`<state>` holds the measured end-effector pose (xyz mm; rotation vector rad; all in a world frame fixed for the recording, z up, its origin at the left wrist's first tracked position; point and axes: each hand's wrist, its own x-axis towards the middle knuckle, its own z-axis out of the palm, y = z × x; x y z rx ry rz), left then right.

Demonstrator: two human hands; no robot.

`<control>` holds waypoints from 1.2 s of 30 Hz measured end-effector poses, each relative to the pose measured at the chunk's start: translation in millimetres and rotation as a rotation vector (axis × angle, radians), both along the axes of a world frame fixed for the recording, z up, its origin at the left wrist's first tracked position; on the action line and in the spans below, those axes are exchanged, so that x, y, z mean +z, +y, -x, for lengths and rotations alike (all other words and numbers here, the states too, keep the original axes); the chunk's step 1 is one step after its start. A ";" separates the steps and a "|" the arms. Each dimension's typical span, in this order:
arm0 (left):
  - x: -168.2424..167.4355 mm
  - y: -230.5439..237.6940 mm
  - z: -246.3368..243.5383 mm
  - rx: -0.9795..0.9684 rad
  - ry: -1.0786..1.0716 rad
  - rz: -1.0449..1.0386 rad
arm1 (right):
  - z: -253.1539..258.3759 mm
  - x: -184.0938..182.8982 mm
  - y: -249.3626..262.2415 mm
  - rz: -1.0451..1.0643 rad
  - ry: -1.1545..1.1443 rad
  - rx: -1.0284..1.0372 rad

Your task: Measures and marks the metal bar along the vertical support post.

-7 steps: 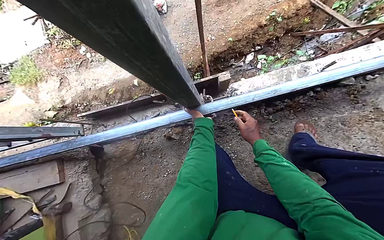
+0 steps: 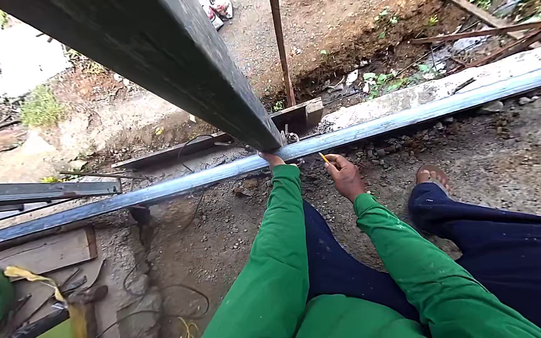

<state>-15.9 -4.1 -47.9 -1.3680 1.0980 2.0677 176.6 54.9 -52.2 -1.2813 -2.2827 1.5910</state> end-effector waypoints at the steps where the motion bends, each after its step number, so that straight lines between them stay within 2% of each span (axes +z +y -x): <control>1: 34.5 5.4 -7.0 -0.058 -0.039 0.014 | 3.6 4.8 -0.2 -0.005 0.010 0.008; 2: 39.9 5.3 -15.7 -0.119 0.013 0.032 | 7.3 9.3 -0.9 -0.017 0.016 0.017; 3: 20.7 -0.1 -22.4 -0.170 0.109 0.044 | 11.0 13.0 -1.8 -0.031 0.023 0.030; 4: -17.6 -10.6 -26.8 -0.225 0.258 0.037 | 15.5 15.1 -2.2 -0.058 0.036 0.046; 5: -41.2 -14.8 -24.8 -0.245 0.316 0.028 | 21.3 15.6 -1.9 -0.091 0.059 0.063; 6: -42.6 -13.4 -23.0 -0.233 0.299 0.036 | 28.3 12.9 -1.9 -0.122 0.078 0.078; 9: 32.8 8.6 -13.3 -0.117 0.009 0.096 | 55.0 6.4 -4.8 -0.178 0.056 0.159; 10: 29.9 8.6 -9.8 -0.121 0.013 0.116 | 65.7 6.9 -4.9 -0.192 0.023 0.202; 11: 0.3 1.2 -11.8 -0.165 0.148 0.152 | 76.0 6.6 -5.0 -0.222 -0.003 0.247; 12: -67.2 -22.0 -22.4 -0.312 0.543 0.182 | 85.0 5.9 -5.3 -0.256 -0.034 0.294; 13: -94.8 -25.1 -13.9 -0.343 0.521 0.250 | 93.1 5.0 -5.5 -0.291 -0.062 0.336; 14: -98.3 -21.0 -4.9 -0.329 0.414 0.312 | 100.4 3.9 -5.7 -0.326 -0.089 0.371; 17: -93.0 -20.1 7.4 -0.321 0.370 0.376 | 115.5 -2.6 -8.3 -0.418 -0.150 0.440; 21: -82.1 -16.4 0.7 -0.314 0.298 0.367 | 123.2 -7.8 -13.3 -0.486 -0.177 0.462; 25: -104.0 -16.4 5.7 -0.330 0.219 0.395 | 127.7 -6.2 -14.7 -0.466 -0.225 0.471; 30: -115.6 -13.3 10.0 -0.329 0.117 0.425 | 129.1 -5.8 -13.6 -0.472 -0.236 0.480; 36: -140.9 -10.7 16.4 -0.272 0.119 0.386 | 130.0 -3.5 -14.5 -0.461 -0.245 0.474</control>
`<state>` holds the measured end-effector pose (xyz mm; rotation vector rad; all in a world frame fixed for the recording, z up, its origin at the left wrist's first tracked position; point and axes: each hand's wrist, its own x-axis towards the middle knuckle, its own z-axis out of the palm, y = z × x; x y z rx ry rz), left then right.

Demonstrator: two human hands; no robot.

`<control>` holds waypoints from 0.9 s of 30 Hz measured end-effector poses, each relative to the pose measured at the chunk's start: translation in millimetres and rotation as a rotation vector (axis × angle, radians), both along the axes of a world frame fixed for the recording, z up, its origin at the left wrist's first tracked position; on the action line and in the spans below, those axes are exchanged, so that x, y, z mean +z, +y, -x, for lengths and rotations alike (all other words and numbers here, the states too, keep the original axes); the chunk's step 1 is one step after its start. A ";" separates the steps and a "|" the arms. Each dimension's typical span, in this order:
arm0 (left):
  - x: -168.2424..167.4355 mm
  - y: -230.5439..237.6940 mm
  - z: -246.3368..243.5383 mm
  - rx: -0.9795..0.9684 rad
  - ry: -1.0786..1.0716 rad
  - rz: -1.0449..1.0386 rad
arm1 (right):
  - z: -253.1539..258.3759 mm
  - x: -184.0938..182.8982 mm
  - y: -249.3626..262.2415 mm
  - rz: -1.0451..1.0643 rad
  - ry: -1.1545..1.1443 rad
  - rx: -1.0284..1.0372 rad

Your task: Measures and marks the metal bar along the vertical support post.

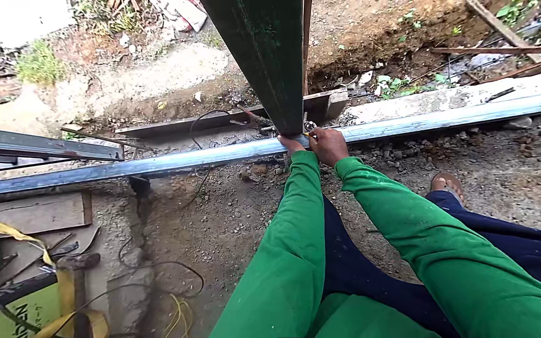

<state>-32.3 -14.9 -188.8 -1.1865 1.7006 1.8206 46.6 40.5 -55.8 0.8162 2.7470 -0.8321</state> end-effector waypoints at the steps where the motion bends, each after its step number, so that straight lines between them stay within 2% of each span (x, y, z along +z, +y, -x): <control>1: 2.3 -0.6 -0.7 -0.017 0.012 0.004 | 0.3 -0.1 0.4 0.002 -0.002 0.001; 7: 8.6 -0.6 -3.0 -0.041 0.039 0.052 | 0.4 -2.3 0.8 0.009 0.010 -0.005; 11: 16.2 -2.9 -5.3 -0.055 0.029 0.010 | 1.7 0.4 0.0 0.018 0.006 -0.008; 13: 23.3 -3.4 -11.5 -0.098 0.085 0.076 | 1.2 0.3 0.6 0.027 0.018 0.003; 14: 42.2 -3.7 -13.7 -0.132 0.078 0.117 | 1.3 0.7 1.4 0.032 0.020 0.013; 15: 80.1 -6.6 -10.9 -0.186 -0.024 0.118 | 1.8 2.5 2.2 0.046 0.014 0.021; 16: 125.9 -12.3 1.0 -0.206 -0.229 0.012 | 2.2 5.1 2.9 0.059 0.006 0.024; 17: 140.3 -13.8 4.9 -0.210 -0.292 -0.012 | 2.5 7.8 3.2 0.069 -0.003 0.019; 18: 123.9 -10.7 -1.8 -0.229 -0.207 0.052 | 2.0 9.5 2.9 0.074 -0.006 0.009; 19: 73.6 -2.3 -16.4 -0.192 0.041 0.216 | 1.5 10.0 2.6 0.073 -0.007 -0.001; 20: 40.6 -1.4 -16.3 -0.137 0.113 0.165 | 1.8 9.8 2.3 0.070 -0.004 -0.009; 21: 26.5 -2.5 -12.3 -0.112 0.095 0.097 | 2.4 9.6 2.0 0.069 -0.004 -0.014; 24: 19.3 -2.3 -4.4 -0.066 0.003 0.028 | 3.8 9.4 1.1 0.056 -0.028 -0.022; 27: 17.9 -1.9 -4.6 -0.069 0.001 0.037 | 4.8 8.0 0.8 0.045 -0.031 -0.017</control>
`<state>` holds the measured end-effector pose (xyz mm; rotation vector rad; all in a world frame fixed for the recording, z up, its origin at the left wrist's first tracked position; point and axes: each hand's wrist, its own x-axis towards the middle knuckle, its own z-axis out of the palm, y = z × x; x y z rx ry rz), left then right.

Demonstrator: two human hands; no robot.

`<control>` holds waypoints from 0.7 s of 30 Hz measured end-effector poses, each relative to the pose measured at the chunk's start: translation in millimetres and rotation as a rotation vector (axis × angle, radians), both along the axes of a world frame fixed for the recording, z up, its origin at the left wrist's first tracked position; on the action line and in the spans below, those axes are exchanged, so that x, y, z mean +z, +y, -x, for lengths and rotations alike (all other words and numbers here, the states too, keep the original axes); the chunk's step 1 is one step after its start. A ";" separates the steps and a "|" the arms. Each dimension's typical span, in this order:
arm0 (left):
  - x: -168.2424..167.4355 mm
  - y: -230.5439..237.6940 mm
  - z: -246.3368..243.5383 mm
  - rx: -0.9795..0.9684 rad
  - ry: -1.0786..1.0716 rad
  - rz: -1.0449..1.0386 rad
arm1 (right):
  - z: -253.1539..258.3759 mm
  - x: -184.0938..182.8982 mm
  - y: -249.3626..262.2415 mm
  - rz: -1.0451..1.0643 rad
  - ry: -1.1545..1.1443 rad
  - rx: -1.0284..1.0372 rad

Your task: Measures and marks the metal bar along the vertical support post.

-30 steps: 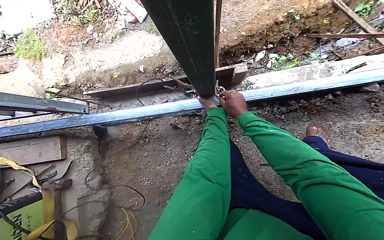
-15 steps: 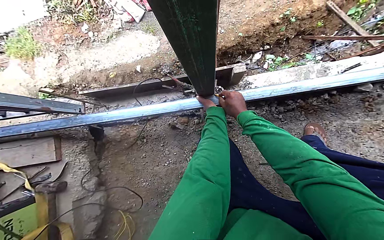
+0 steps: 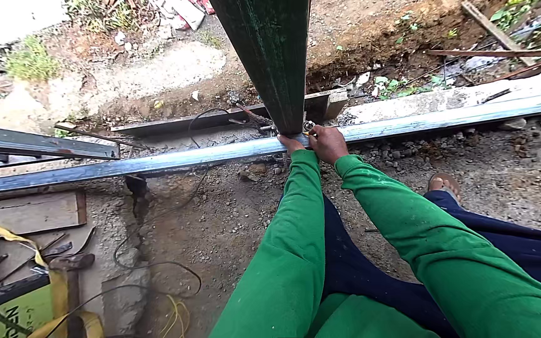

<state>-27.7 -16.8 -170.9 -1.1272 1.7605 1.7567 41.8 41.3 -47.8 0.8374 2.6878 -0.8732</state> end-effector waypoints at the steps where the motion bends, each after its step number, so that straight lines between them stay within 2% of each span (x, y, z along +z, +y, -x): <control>1: -1.9 0.2 -0.2 0.005 -0.001 -0.004 | -0.4 -0.7 0.0 -0.003 0.003 0.001; 6: -11.4 1.9 1.6 0.029 0.008 -0.001 | 0.2 0.8 0.2 -0.008 -0.010 0.004; 9: 4.9 -1.3 -2.0 -0.042 0.048 0.010 | 1.2 2.8 0.0 -0.012 -0.014 0.007; 14: 4.0 1.8 1.7 0.033 -0.019 0.020 | 1.2 0.8 1.5 -0.023 0.010 0.022; 17: 8.7 -0.5 -1.4 -0.027 0.011 0.000 | 2.2 8.4 5.0 0.026 -0.023 0.057; 21: 9.1 0.8 -1.2 0.010 -0.008 0.005 | 1.0 17.1 4.1 0.094 -0.055 -0.013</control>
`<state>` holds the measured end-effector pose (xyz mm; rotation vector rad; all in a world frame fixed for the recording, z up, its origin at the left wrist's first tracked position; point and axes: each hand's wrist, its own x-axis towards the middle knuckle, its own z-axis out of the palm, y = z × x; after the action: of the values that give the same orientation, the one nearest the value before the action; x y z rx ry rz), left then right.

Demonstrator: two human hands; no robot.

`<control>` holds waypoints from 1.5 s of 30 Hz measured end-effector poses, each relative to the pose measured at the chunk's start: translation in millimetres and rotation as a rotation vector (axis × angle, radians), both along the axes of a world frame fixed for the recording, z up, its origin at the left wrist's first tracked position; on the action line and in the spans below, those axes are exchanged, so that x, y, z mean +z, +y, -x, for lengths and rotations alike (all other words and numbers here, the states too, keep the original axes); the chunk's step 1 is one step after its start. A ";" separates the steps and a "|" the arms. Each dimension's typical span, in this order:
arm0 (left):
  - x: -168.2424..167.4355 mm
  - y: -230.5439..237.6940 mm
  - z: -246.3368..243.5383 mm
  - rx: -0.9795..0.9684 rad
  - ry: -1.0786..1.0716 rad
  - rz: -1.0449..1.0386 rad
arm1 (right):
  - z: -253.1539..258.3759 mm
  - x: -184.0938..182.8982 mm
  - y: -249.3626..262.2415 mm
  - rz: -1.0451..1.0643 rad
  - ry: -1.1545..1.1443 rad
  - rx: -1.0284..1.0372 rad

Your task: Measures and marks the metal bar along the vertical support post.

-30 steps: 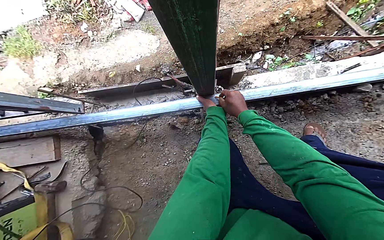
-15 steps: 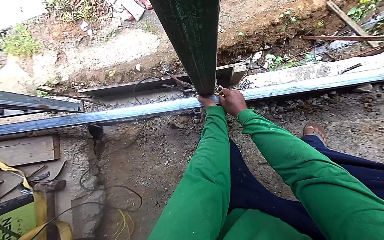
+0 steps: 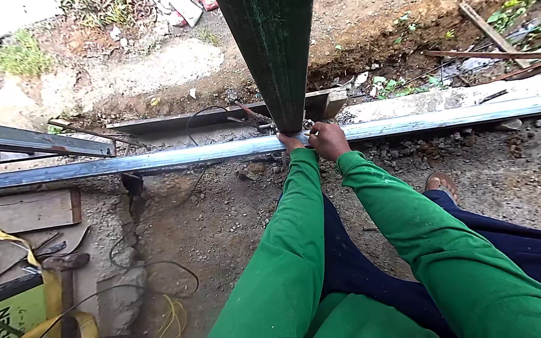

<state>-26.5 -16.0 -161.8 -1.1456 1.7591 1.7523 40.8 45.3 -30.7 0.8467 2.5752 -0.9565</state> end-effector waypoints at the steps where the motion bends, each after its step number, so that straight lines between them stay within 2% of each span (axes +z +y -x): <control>1: 0.7 0.0 0.2 -0.008 0.007 -0.008 | -0.6 -1.2 -0.9 -0.010 0.011 -0.018; 9: 2.1 -1.2 0.0 -0.037 0.021 -0.006 | 3.9 -5.6 -5.8 -0.080 -0.022 0.008; 17: -3.5 1.2 3.5 0.062 -0.013 -0.035 | 7.8 -3.4 -1.8 -0.069 -0.050 0.025; 22: 3.8 -1.9 -1.2 -0.025 0.038 -0.035 | 9.8 -3.0 -0.3 -0.076 -0.054 0.047; 26: -2.4 -2.7 1.0 -0.065 0.060 -0.012 | -1.0 25.6 3.3 -0.036 -0.047 0.076; 28: -7.9 -1.1 3.2 -0.020 0.039 -0.014 | -31.1 39.2 2.5 -0.005 0.079 -0.075; 29: -0.3 0.0 2.1 0.002 0.013 -0.035 | -51.4 38.6 2.1 0.043 0.140 -0.170; 31: 1.1 -0.7 -4.3 0.011 -0.041 -0.113 | -102.8 18.8 -0.8 0.263 0.232 -0.410; 32: -4.8 -0.6 -6.7 0.010 -0.039 -0.147 | -124.3 2.9 1.9 0.444 0.286 -0.571; 34: -16.3 0.0 -7.2 0.036 -0.009 -0.171 | -152.0 -24.2 14.4 0.821 0.473 -1.024; 35: -17.1 -0.7 -7.4 0.047 -0.008 -0.150 | -161.8 -32.6 24.4 0.916 0.571 -1.230; 37: 0.4 -3.6 -10.7 0.031 -0.029 -0.096 | -176.1 -44.6 49.3 0.918 0.727 -1.514; 40: 11.4 -7.6 -13.7 0.013 -0.021 -0.133 | -185.4 -50.2 87.6 0.755 0.766 -1.660; 42: 12.1 -7.6 -16.0 0.021 0.005 -0.161 | -188.4 -51.4 113.1 0.795 0.728 -1.631; 45: 48.7 -5.2 -25.6 0.035 0.020 -0.259 | -180.7 -56.6 150.7 0.957 0.807 -1.609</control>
<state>-0.9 -21.2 -113.1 -1.0576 1.4767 1.9497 221.5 196.0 -87.3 2.3762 0.7378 -2.9038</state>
